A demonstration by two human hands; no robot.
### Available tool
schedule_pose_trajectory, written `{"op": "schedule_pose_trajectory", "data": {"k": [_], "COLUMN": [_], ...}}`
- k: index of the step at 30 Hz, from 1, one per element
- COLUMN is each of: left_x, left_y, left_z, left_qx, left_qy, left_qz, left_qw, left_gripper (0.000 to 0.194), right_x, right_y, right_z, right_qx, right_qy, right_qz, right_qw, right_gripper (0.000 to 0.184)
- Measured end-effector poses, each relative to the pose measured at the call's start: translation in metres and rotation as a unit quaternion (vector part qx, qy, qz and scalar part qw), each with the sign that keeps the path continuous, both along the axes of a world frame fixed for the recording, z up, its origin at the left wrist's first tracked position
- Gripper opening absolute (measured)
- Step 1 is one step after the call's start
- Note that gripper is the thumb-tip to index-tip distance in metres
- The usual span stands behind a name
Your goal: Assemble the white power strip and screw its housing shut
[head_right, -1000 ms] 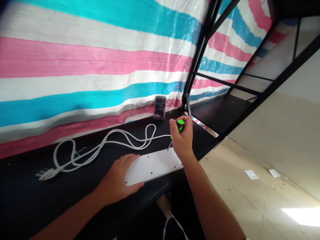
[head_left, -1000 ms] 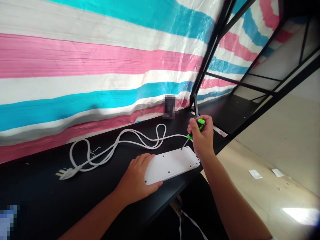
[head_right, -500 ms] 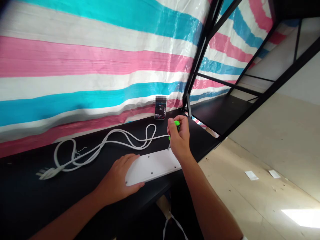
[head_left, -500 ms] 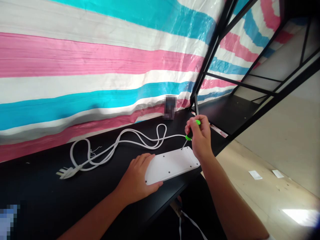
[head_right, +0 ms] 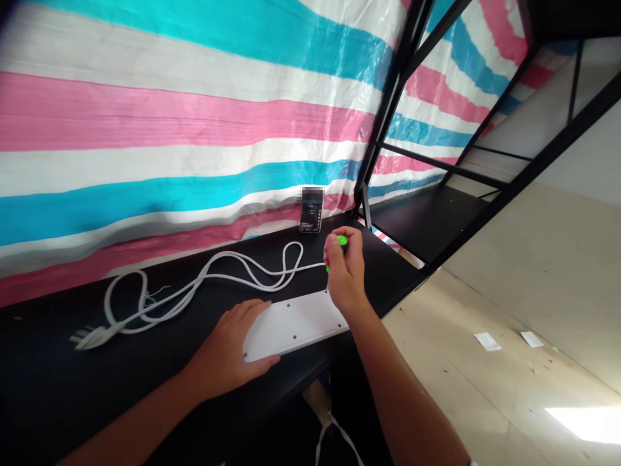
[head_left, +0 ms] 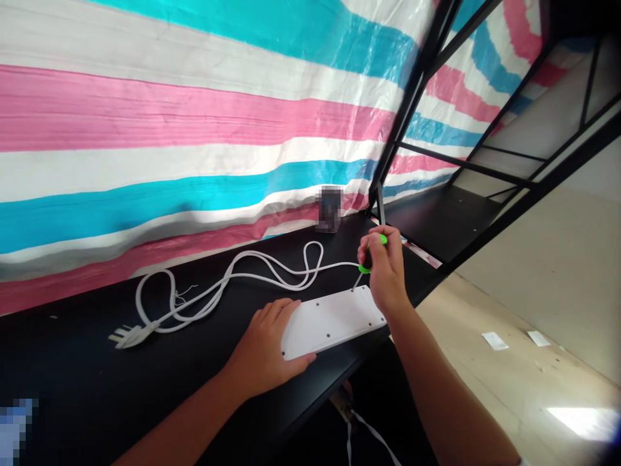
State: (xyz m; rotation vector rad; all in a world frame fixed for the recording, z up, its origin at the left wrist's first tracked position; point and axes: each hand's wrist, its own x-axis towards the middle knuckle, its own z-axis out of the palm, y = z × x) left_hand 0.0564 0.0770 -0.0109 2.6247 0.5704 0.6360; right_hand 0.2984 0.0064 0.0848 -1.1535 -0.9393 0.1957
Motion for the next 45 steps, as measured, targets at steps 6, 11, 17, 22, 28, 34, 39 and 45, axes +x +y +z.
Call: {"op": "schedule_pose_trajectory", "data": {"k": [6, 11, 17, 22, 28, 34, 39, 45], "left_x": [0.0, 0.0, 0.0, -0.001, 0.0, 0.001, 0.0, 0.0], "left_y": [0.0, 0.0, 0.0, -0.001, -0.001, -0.001, 0.0, -0.001], "left_z": [0.001, 0.0, 0.002, 0.002, 0.001, 0.002, 0.001, 0.002], "left_qx": [0.002, 0.004, 0.0, -0.007, -0.008, -0.007, -0.006, -0.014], "left_qy": [0.001, -0.002, -0.002, -0.003, -0.008, -0.008, -0.005, -0.001], "left_qz": [0.0, -0.001, 0.001, -0.001, 0.001, 0.002, -0.003, -0.002], "left_qw": [1.0, 1.0, 1.0, 1.0, 1.0, 1.0, 1.0, 1.0], "left_gripper": [0.083, 0.084, 0.084, 0.084, 0.083, 0.082, 0.082, 0.083], "right_x": [0.008, 0.005, 0.011, 0.01, 0.008, 0.014, 0.01, 0.013], "right_y": [-0.003, -0.003, -0.007, -0.004, -0.009, -0.015, -0.012, -0.013], "right_z": [0.002, 0.003, 0.004, 0.002, 0.006, 0.004, 0.001, 0.0], "right_qx": [-0.003, 0.02, -0.01, 0.011, 0.017, 0.013, 0.042, 0.013], "right_qy": [-0.001, 0.034, 0.04, 0.028, 0.088, 0.058, 0.044, 0.045], "right_qz": [-0.002, 0.0, 0.072, 0.0, 0.017, 0.029, 0.0, 0.041], "right_qw": [1.0, 0.999, 0.997, 1.0, 0.996, 0.998, 0.998, 0.998], "right_gripper": [0.031, 0.037, 0.039, 0.03, 0.029, 0.03, 0.031, 0.036]}}
